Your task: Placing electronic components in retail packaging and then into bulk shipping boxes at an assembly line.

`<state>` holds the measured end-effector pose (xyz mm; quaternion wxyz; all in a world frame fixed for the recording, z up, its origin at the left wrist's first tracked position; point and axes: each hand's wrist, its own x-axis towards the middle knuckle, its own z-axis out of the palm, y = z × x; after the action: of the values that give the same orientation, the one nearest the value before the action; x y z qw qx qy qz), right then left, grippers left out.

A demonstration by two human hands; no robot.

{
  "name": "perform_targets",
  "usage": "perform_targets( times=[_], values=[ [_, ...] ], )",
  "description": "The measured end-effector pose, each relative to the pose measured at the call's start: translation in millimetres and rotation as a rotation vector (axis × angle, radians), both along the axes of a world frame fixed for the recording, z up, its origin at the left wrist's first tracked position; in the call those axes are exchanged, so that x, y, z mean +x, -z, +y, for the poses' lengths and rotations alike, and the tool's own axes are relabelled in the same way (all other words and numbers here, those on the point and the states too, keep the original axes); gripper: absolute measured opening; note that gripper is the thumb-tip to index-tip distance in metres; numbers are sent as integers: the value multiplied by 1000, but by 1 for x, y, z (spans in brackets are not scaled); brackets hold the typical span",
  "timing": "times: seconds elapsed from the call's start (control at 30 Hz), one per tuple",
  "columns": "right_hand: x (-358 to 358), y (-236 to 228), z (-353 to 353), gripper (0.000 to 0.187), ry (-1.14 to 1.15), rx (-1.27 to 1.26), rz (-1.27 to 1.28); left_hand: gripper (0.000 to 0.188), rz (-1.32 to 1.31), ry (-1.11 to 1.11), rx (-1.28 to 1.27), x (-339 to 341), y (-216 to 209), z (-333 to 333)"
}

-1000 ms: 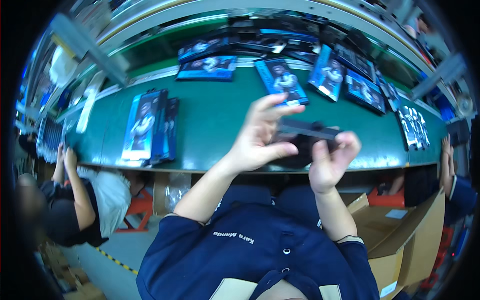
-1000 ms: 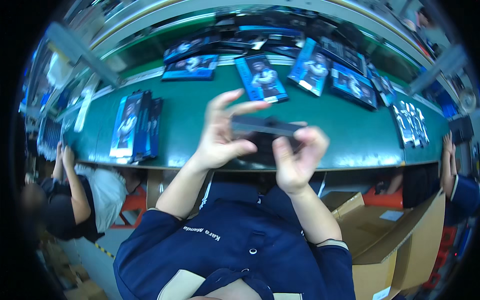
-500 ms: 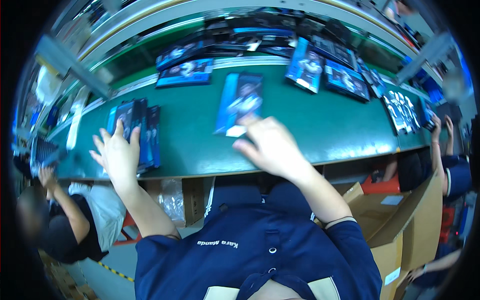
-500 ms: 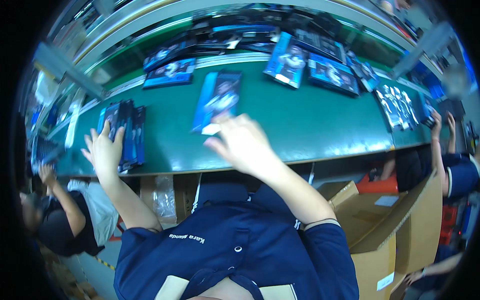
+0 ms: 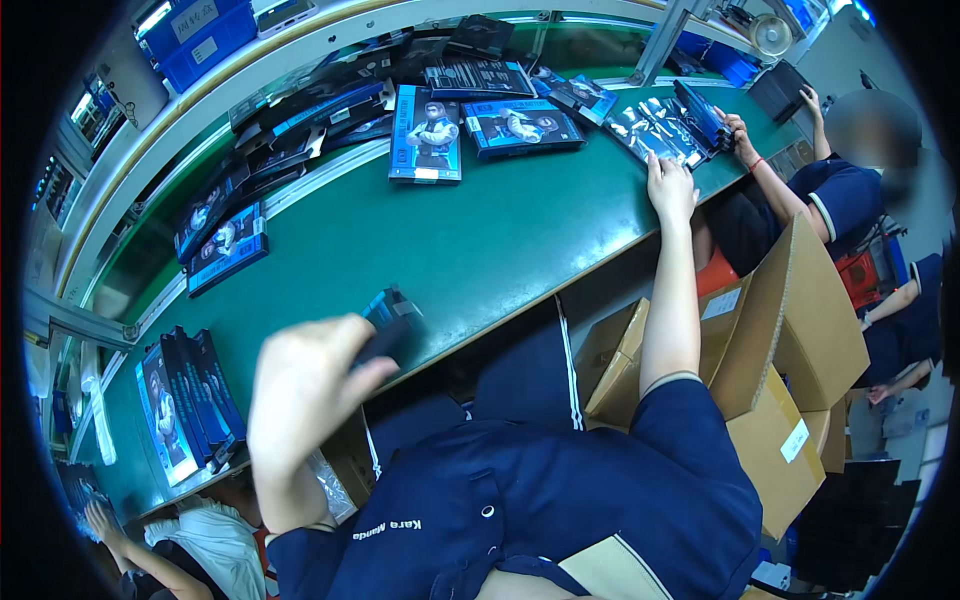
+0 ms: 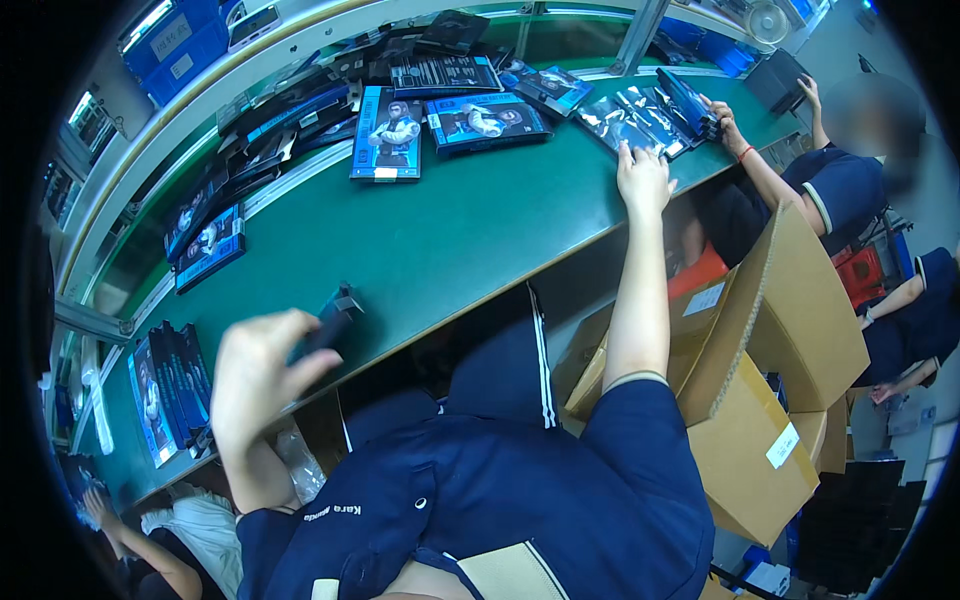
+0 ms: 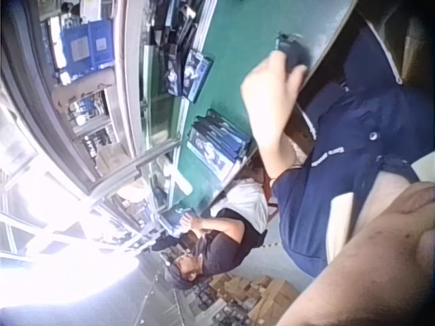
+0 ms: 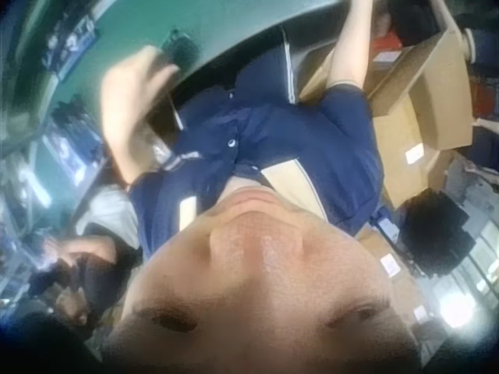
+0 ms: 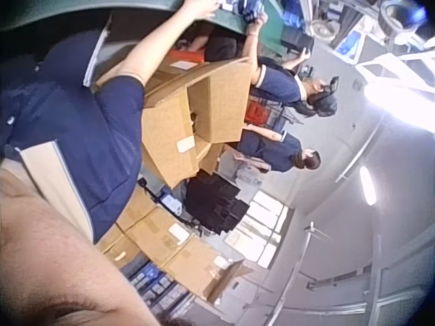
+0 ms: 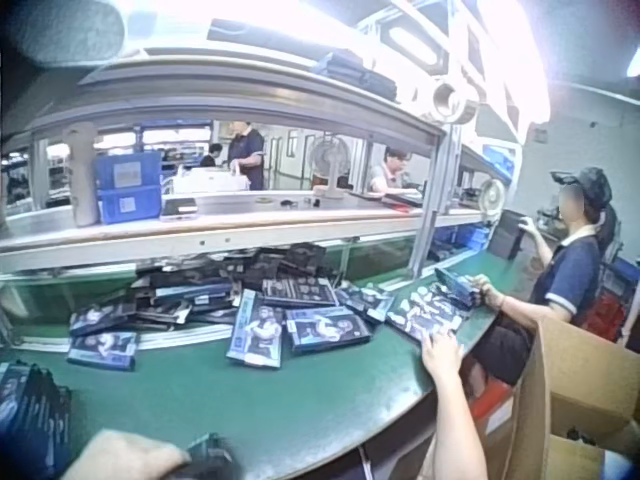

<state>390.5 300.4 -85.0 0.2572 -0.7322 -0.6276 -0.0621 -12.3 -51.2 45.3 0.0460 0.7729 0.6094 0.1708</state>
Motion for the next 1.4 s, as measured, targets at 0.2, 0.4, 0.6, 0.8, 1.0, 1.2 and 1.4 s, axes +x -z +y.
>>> perform_targets(
  times=[0.2,0.4,0.6,0.8,1.0,1.2,1.4],
  values=[
    [28,32,-47,45,382,301,678,36,17,-202,-34,-28,15,55],
    [42,15,-116,30,-48,-59,1415,93,125,-43,-168,-9,70,49],
    [-59,-17,-179,35,-864,-57,1929,84,-175,-167,-71,28,67,58],
    [-102,-60,-189,40,-942,-276,1842,96,-452,-18,445,31,44,43],
    [-117,-51,-205,43,-963,-602,1992,108,-659,280,471,28,46,46],
    [-129,-72,-218,25,-915,-129,1980,113,-527,231,400,27,36,40],
    [-136,-75,-217,32,-1052,126,1854,116,-496,230,370,26,27,34]
  ],
)
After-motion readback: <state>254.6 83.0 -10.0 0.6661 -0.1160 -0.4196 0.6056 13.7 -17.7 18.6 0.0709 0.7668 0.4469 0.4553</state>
